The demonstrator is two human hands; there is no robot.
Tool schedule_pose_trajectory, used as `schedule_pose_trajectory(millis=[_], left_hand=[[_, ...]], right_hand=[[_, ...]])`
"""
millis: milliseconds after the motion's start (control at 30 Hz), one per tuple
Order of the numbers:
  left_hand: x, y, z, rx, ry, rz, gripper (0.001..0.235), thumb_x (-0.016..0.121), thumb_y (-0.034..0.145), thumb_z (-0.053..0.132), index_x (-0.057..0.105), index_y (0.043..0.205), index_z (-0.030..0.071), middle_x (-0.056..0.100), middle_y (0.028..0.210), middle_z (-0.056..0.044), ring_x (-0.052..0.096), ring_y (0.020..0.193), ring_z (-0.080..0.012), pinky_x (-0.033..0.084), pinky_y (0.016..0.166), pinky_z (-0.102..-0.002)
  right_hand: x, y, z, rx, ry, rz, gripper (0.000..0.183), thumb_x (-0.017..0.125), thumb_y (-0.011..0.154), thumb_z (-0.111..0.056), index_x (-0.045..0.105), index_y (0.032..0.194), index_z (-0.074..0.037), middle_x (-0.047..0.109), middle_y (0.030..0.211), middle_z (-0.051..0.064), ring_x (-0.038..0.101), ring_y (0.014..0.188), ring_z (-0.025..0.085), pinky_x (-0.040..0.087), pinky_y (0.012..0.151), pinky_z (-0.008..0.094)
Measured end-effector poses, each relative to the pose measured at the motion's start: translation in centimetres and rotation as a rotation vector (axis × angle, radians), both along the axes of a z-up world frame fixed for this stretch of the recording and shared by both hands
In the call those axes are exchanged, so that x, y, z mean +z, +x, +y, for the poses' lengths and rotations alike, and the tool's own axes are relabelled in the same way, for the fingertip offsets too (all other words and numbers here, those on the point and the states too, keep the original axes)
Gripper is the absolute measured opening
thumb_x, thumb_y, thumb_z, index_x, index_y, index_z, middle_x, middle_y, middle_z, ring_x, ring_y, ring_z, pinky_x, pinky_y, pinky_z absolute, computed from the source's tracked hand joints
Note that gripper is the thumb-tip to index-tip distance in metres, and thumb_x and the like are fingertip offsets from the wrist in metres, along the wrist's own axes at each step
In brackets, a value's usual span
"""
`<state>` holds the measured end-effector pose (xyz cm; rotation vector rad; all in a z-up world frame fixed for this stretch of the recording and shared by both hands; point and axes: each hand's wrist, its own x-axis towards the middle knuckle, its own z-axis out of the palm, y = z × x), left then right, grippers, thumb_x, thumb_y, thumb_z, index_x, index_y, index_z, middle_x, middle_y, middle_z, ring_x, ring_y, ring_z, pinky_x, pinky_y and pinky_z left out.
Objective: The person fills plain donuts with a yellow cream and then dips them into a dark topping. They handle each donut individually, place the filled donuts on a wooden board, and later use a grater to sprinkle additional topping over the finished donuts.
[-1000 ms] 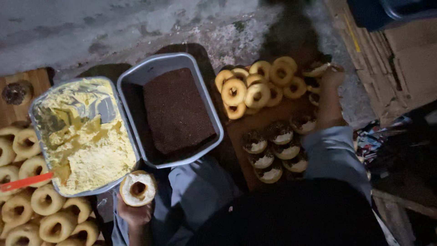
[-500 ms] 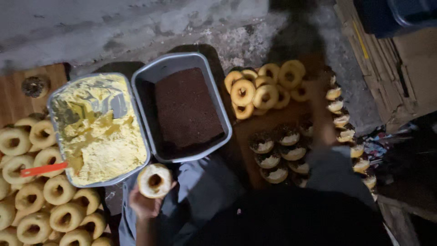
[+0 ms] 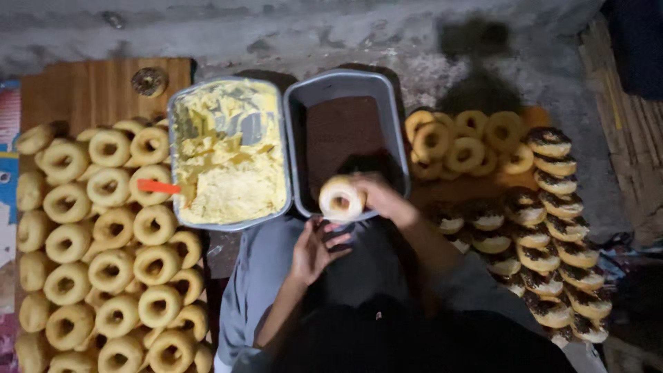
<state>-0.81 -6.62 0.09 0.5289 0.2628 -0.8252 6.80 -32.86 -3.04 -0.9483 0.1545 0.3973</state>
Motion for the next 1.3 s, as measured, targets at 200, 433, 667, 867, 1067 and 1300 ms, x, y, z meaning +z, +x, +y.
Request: schedule_pose_trajectory(millis=[200,433,667,867,1067,1300], left_hand=[[-6.3,-3.5,-3.5,0.059,0.275,-0.172,0.038,0.053,0.102,0.043,0.048,0.126,0.013,0.064,0.122,-0.007,0.064,0.111,-0.0253,0.059,0.089,-0.053],[-5.7,-5.6,-5.7,0.190,0.839,-0.498,0.018,0.060,0.100,0.023,0.056,0.108,0.008,0.061,0.096,-0.011,0.064,0.087,-0.0291,0.059,0.073,-0.046],[2.5,-8.1,-8.6,-0.107,1.227,-1.407,0.024,0.071,0.087,0.023,0.061,0.099,0.005,0.062,0.095,-0.019,0.058,0.091,-0.0408,0.046,0.079,-0.053],[3.4,-8.0,-11.0,-0.233,1.369,-1.682,0.021,0.070,0.082,0.029,0.065,0.089,0.010,0.063,0.092,-0.013,0.060,0.090,-0.0344,0.045,0.075,-0.053],[2.9,-7.4,-12.6,-0.272,1.456,-1.726,0.020,0.072,0.080,0.030,0.064,0.082,0.011,0.062,0.085,-0.011,0.060,0.084,-0.0337,0.045,0.068,-0.052],[2.2,-6.8,-14.0,-0.330,1.521,-1.682,0.019,0.073,0.082,0.028,0.063,0.077,0.012,0.062,0.079,-0.011,0.060,0.078,-0.0337,0.044,0.062,-0.051]], right_hand=[[-3.5,6.3,2.9,-0.022,-0.750,-0.259,0.045,0.080,0.079,-0.012,0.070,0.123,-0.005,0.073,0.111,0.011,0.069,0.099,0.025,0.055,0.082,0.038],[-1.4,4.1,4.5,0.016,-1.131,-0.301,0.036,0.074,0.084,-0.020,0.075,0.119,-0.014,0.077,0.112,0.008,0.077,0.098,0.020,0.059,0.086,0.036],[-4.0,0.5,-7.1,-0.185,0.224,-0.050,0.039,0.059,0.093,-0.014,0.066,0.126,0.004,0.072,0.111,0.018,0.070,0.099,0.030,0.060,0.090,0.045],[-6.0,-9.5,-24.0,-0.757,0.260,-0.046,0.026,0.057,0.098,-0.012,0.061,0.121,0.000,0.067,0.103,0.015,0.065,0.090,0.028,0.055,0.077,0.043],[-2.4,-12.2,-38.5,-1.124,-0.079,-0.031,0.013,0.055,0.101,-0.010,0.059,0.113,-0.007,0.062,0.098,0.011,0.060,0.080,0.025,0.049,0.061,0.038],[-1.5,-6.0,-48.4,-1.340,-0.390,0.090,0.008,0.054,0.100,-0.014,0.057,0.108,-0.014,0.063,0.098,0.007,0.062,0.076,0.023,0.048,0.054,0.037]])
